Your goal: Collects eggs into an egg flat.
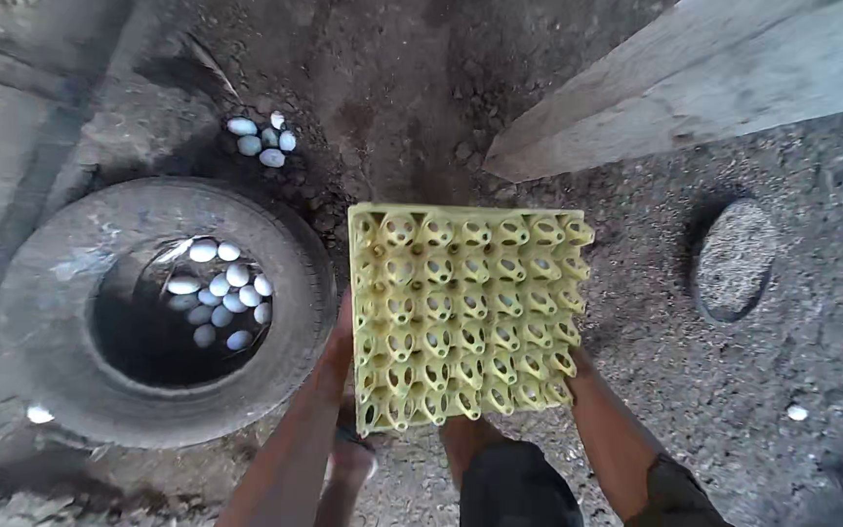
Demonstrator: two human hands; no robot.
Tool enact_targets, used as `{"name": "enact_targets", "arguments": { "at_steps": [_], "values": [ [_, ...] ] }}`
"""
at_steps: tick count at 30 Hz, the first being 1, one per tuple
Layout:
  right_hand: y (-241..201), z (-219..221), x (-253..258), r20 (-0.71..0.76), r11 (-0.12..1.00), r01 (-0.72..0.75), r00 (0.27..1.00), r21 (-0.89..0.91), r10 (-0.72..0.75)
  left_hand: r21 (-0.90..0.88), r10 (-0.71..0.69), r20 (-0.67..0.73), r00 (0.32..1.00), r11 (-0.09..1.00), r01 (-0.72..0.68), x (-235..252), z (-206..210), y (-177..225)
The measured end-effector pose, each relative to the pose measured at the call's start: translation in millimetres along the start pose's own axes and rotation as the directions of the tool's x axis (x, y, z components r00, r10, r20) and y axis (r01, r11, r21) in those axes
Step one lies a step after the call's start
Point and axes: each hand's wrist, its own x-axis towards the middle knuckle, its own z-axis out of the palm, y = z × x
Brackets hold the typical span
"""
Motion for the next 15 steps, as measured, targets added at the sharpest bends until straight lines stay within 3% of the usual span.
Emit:
{"name": "enact_targets", "arguments": {
  "at_steps": [4,7,10,12,14,15],
  "values": [
    [22.1,-0.8,62.5,-0.082,0.990,0.057,0.994,-0.126,-0.067,-0.038,-0.052,0.048,0.997,0.998,0.054,77.6,25.1,-6.8],
    [41.1,3.4,79.0,-0.130,0.994,0.106,0.986,-0.009,-0.106,-0.128,-0.047,0.101,0.994,0.990,0.060,116.5,32.7,-22.6],
    [30.4,21.1,63.8,-0.276,0.999,-0.008,0.961,0.032,0.017,-0.232,-0.052,0.152,0.987,0.969,0.087,142.0,41.6,-32.6],
    [69.7,-2.6,62.2,-0.150,0.982,0.182,0.971,-0.047,-0.187,-0.238,-0.004,0.199,0.980,0.970,0.052,159.8,35.4,-50.0],
    [99.3,-29.2,78.2,0.002,0.912,0.409,0.912,-0.036,-0.409,-0.198,0.027,0.197,0.980,0.980,0.013,169.9,37.8,-54.6],
    [100.9,-23.8,76.5,-0.010,0.891,0.454,0.891,-0.004,-0.454,-0.171,0.029,0.170,0.985,0.985,0.000,170.4,39.5,-55.0]
  ]
}}
